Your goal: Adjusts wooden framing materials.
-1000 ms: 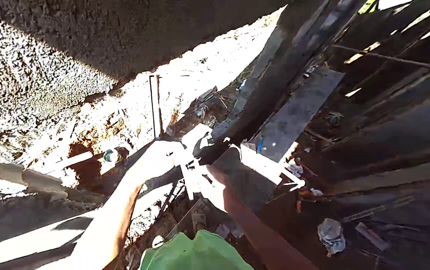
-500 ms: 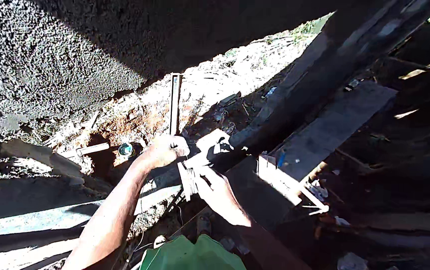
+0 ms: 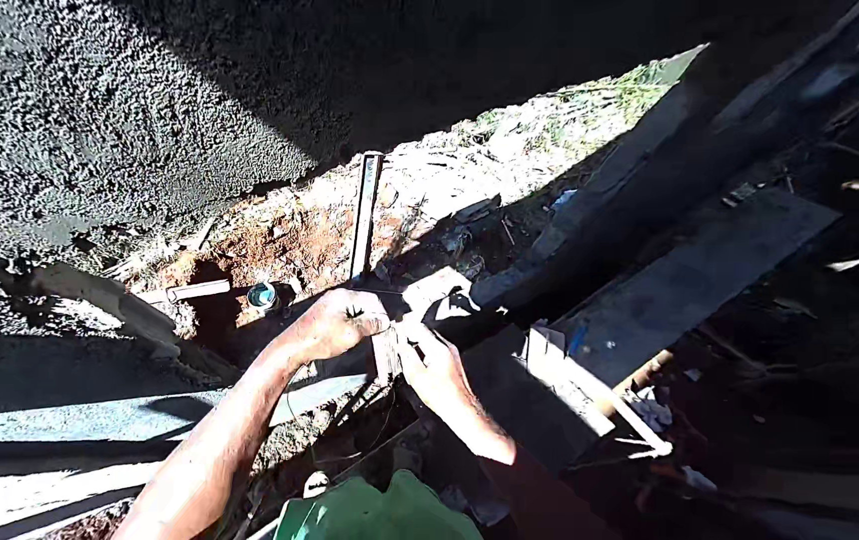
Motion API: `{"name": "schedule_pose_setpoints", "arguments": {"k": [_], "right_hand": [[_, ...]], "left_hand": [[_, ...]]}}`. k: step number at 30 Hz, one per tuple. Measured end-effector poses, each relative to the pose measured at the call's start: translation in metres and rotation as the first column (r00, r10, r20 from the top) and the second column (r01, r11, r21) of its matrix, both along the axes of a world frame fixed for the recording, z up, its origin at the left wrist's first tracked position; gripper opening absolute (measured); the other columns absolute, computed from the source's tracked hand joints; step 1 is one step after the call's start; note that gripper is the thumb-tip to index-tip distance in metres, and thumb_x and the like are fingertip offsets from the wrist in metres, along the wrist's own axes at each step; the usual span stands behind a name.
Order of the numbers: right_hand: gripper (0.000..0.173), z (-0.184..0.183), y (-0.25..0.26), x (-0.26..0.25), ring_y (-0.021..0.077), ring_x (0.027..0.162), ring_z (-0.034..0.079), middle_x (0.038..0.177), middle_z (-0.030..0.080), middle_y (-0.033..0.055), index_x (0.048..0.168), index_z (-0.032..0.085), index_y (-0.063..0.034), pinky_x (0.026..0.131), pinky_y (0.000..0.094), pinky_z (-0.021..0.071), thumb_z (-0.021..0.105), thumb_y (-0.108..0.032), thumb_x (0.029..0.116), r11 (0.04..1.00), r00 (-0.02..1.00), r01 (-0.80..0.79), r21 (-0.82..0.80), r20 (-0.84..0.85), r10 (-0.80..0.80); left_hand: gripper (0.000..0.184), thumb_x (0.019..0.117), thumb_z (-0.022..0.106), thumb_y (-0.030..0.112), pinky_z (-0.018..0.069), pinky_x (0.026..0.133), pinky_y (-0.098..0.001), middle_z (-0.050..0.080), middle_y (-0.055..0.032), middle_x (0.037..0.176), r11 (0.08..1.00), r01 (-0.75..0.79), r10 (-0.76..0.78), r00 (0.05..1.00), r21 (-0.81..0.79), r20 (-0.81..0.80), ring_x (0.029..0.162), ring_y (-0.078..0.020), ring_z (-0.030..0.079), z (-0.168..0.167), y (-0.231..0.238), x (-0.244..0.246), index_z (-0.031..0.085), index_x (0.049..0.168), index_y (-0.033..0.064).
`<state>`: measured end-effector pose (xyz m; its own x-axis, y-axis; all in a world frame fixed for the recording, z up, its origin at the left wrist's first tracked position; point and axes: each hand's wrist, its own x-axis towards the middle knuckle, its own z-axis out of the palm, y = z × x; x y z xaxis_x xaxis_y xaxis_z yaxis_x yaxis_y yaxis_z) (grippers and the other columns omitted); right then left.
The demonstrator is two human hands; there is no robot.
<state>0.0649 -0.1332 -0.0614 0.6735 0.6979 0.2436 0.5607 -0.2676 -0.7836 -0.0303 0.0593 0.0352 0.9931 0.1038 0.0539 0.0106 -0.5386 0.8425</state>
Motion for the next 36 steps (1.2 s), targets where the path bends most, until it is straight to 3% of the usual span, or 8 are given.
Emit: {"name": "schedule_pose_setpoints", "arguments": {"k": [4,8,11,15,22,26,31,36], "right_hand": [[0.023,0.029,-0.007,-0.026,0.0104,0.066,0.066,0.089,0.071,0.0018,0.119,0.07,-0.0104,0.062,0.034,0.0599,0.058,-0.016,0.0997,0.988,0.961,-0.109,0.111,-0.242,0.133],[0.022,0.035,-0.002,-0.007,0.0162,0.075,0.068,0.093,0.071,0.0064,0.119,0.068,-0.0097,0.07,0.0413,0.059,0.057,-0.018,0.102,0.996,0.984,0.066,0.053,-0.167,-0.057],[0.023,0.012,0.005,0.01,0.0255,0.096,0.07,0.11,0.07,0.0143,0.121,0.067,-0.0029,0.088,0.0493,0.0577,0.06,-0.013,0.1013,0.992,0.99,0.123,0.009,-0.067,-0.123],[0.02,-0.006,0.006,-0.006,0.0267,0.096,0.071,0.107,0.071,0.0161,0.112,0.069,0.0007,0.087,0.0477,0.0588,0.059,-0.009,0.0985,0.999,0.998,-0.001,0.039,0.056,-0.002],[0.021,0.032,0.002,-0.02,0.0126,0.072,0.067,0.093,0.071,0.0044,0.116,0.069,-0.0084,0.068,0.0374,0.0603,0.058,-0.016,0.0999,0.993,0.98,0.03,0.114,-0.197,-0.007],[0.021,0.011,-0.001,0.002,0.024,0.093,0.07,0.109,0.07,0.0128,0.119,0.068,-0.0036,0.086,0.0486,0.0584,0.058,-0.013,0.1024,0.994,0.99,0.111,0.005,-0.086,-0.11],[0.022,0.01,-0.009,-0.017,0.0184,0.084,0.07,0.108,0.071,0.0096,0.118,0.069,-0.0054,0.078,0.0431,0.0608,0.059,-0.012,0.1004,1.0,0.995,0.003,-0.01,-0.098,-0.004],[0.022,0.042,-0.01,-0.024,0.0117,0.069,0.066,0.088,0.071,0.0019,0.115,0.07,-0.0107,0.065,0.0376,0.0595,0.057,-0.017,0.0982,0.998,0.986,0.025,0.061,-0.165,-0.015]], "left_hand": [[0.012,0.0977,0.064,0.009,0.0484,0.057,-0.0239,0.064,0.0012,0.073,0.952,-0.114,0.094,0.992,-0.284,-0.083,0.061,-0.0049,0.056,-0.061,0.034,0.007,0.07,0.089,0.0045],[0.018,0.102,0.062,0.019,0.0495,0.061,-0.0243,0.064,-0.0001,0.076,0.866,-0.233,0.109,0.951,-0.443,-0.288,0.063,-0.0053,0.056,-0.133,-0.048,-0.036,0.072,0.096,0.0054],[0.027,0.1042,0.058,0.026,0.0519,0.084,-0.0298,0.07,-0.0046,0.093,0.979,0.062,-0.109,0.963,-0.194,-0.245,0.085,-0.007,0.063,-0.08,-0.072,-0.042,0.074,0.105,0.0037],[0.019,0.1013,0.062,0.02,0.0523,0.074,-0.033,0.069,-0.0009,0.083,0.998,0.031,-0.027,0.997,0.06,-0.068,0.077,-0.0085,0.063,-0.009,-0.008,-0.009,0.074,0.095,0.0078],[0.013,0.1018,0.059,0.01,0.0451,0.049,-0.0225,0.061,0.0002,0.069,0.819,-0.309,0.166,0.934,-0.483,-0.317,0.052,-0.0046,0.051,-0.126,-0.016,-0.023,0.069,0.097,0.0048],[0.026,0.1045,0.057,0.023,0.0521,0.088,-0.0321,0.071,-0.0059,0.098,0.984,0.055,-0.105,0.946,-0.169,-0.305,0.091,-0.0091,0.064,-0.067,-0.069,-0.043,0.074,0.107,0.0028],[0.018,0.0983,0.064,0.016,0.049,0.069,-0.0294,0.064,0.0015,0.075,0.997,0.027,-0.029,0.999,0.073,0.025,0.07,-0.0056,0.058,-0.001,0.01,0.002,0.071,0.085,0.0072],[0.009,0.0989,0.061,0.006,0.0461,0.053,-0.0242,0.063,-0.0008,0.072,0.864,-0.257,0.144,0.95,-0.433,-0.276,0.056,-0.0054,0.053,-0.109,-0.013,-0.007,0.07,0.098,0.0039]]}}
